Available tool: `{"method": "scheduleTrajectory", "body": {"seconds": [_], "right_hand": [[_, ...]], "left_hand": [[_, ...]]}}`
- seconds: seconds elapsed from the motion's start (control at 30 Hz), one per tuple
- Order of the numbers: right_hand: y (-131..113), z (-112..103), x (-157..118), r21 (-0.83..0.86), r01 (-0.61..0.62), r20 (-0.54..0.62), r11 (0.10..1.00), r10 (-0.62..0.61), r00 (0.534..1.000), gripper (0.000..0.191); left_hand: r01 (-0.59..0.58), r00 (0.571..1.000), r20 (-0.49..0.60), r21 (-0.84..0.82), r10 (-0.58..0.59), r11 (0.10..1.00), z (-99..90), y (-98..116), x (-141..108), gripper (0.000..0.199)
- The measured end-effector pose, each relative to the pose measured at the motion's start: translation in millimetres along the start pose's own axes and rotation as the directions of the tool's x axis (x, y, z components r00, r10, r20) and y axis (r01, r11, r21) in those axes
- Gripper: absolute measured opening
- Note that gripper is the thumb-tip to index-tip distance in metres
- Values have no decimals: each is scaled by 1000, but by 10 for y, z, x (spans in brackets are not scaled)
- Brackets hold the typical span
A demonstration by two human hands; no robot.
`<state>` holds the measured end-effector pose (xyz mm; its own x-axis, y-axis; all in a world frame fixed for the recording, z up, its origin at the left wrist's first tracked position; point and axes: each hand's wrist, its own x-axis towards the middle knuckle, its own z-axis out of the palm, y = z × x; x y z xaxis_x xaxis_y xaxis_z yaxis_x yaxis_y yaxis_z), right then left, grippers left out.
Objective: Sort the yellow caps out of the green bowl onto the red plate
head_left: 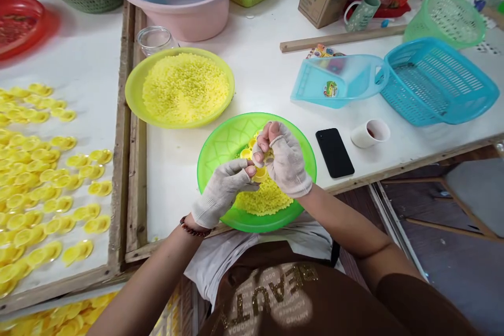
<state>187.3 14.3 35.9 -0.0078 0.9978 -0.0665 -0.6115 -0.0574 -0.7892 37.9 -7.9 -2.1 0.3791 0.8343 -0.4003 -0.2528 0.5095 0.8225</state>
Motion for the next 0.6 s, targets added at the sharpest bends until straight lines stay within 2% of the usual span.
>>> {"method": "scheduleTrajectory", "body": {"seconds": [0.13,0.6], "right_hand": [[-9,-31,6,40,-39,-25,998,40,999,39],[4,-41,-17,26,-74,7,997,74,997,43]], "left_hand": [[15,1000,-23,-11,-15,1000,-7,-1,12,34],[17,1000,-25,-12,-18,1000,10,-6,14,33]]}}
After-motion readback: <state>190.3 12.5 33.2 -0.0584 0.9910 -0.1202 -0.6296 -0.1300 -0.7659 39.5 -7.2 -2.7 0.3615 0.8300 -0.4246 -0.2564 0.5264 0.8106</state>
